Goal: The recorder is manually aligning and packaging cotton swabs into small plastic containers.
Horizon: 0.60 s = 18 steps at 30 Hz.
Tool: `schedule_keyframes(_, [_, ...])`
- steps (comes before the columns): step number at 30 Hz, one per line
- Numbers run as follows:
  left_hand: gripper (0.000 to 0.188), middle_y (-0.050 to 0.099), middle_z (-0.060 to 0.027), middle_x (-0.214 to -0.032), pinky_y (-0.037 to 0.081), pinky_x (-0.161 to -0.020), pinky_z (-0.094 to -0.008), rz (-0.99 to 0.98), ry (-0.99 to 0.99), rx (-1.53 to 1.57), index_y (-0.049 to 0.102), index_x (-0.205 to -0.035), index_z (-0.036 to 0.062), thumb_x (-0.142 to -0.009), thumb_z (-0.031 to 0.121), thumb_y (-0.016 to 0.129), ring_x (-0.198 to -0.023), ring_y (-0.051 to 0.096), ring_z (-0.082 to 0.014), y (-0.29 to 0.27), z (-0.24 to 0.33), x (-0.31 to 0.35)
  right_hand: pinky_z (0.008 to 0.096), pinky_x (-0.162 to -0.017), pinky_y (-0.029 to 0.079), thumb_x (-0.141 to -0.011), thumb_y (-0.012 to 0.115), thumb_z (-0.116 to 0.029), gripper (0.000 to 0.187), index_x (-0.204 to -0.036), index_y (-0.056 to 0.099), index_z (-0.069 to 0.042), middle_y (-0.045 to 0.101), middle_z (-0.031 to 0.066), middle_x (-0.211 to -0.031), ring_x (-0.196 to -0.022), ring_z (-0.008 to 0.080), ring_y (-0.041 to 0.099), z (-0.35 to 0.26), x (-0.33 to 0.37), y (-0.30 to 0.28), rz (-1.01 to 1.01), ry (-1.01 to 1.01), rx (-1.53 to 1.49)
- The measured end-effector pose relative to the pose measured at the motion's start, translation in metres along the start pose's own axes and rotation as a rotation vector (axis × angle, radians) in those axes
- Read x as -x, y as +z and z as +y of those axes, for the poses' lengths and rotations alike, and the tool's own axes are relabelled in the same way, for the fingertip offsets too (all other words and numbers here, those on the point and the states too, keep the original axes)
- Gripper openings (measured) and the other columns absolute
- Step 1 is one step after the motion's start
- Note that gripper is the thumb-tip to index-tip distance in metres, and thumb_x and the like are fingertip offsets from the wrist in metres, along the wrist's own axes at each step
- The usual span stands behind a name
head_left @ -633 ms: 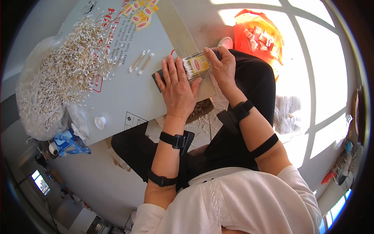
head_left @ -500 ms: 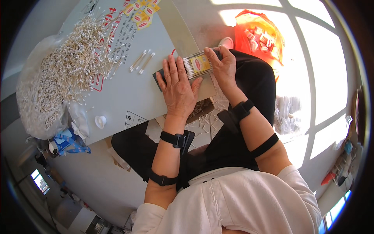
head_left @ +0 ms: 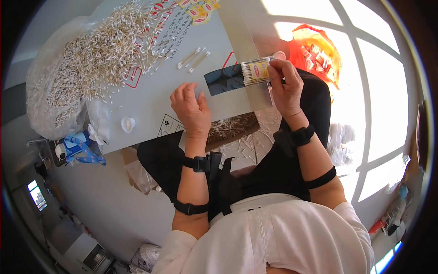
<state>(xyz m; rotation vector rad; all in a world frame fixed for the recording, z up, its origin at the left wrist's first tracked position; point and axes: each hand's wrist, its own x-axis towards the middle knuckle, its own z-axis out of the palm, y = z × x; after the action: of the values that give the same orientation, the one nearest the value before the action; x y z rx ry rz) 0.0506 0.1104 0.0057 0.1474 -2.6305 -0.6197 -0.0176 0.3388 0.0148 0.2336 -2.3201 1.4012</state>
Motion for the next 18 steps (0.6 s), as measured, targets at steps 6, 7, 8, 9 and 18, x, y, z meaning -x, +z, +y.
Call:
schedule_keyframes(6, [0.037,0.057,-0.0111,-0.112,0.043,-0.091,-0.0476,-0.015,-0.091,0.115,0.060,-0.110,0.0056,-0.076,0.005,0.073,-0.107,0.051,-0.0345,0.000,-0.031,-0.025,0.0391,-0.064,0.052,-0.086,0.067,-0.006,0.009,-0.092,0.061,-0.004,0.065,0.0135,-0.082,-0.073,0.0350,0.064,-0.042,0.039,0.041,-0.494,-0.048,-0.111])
schedule_keyframes(7, [0.041,0.056,-0.0118,-0.115,0.043,-0.091,-0.0488,0.057,-0.039,0.071,0.058,-0.113,0.0051,-0.075,0.009,0.075,-0.109,0.051,-0.0347,0.006,-0.025,-0.041,0.0391,-0.064,0.052,-0.086,0.067,-0.006,0.009,-0.092,0.061,-0.004,0.065,0.0135,-0.082,-0.073,0.0350,0.064,-0.044,0.042,0.046,-0.493,-0.055,-0.098])
schedule_keyframes(8, [0.045,0.055,-0.0125,-0.117,0.042,-0.092,-0.0499,0.127,0.010,0.025,0.057,-0.115,0.0046,-0.075,0.013,0.077,-0.112,0.050,-0.0350,0.011,-0.022,-0.052,0.0385,-0.064,0.051,-0.086,0.067,-0.006,0.008,-0.091,0.061,-0.004,0.065,0.0133,-0.082,-0.073,0.0343,0.064,-0.046,0.045,0.050,-0.483,-0.009,-0.094])
schedule_keyframes(9, [0.045,0.055,-0.0125,-0.117,0.042,-0.092,-0.0499,0.134,0.005,0.036,0.057,-0.115,0.0046,-0.075,0.013,0.077,-0.112,0.050,-0.0350,0.017,-0.023,-0.059,0.0379,-0.064,0.051,-0.086,0.067,-0.007,0.008,-0.090,0.061,-0.004,0.065,0.0131,-0.083,-0.073,0.0336,0.064,-0.048,0.046,0.054,-0.473,0.036,-0.091])
schedule_keyframes(18, [0.027,0.055,-0.0047,-0.100,0.040,-0.086,-0.0464,-0.006,0.111,-0.019,0.058,-0.094,0.0107,-0.074,0.012,0.077,-0.102,0.052,-0.0304,0.027,-0.027,-0.064,0.0214,-0.060,0.044,-0.090,0.068,-0.005,0.007,-0.087,0.063,0.000,0.058,-0.0022,-0.069,-0.066,0.0032,0.052,-0.039,0.041,0.077,-0.257,0.380,-0.119])
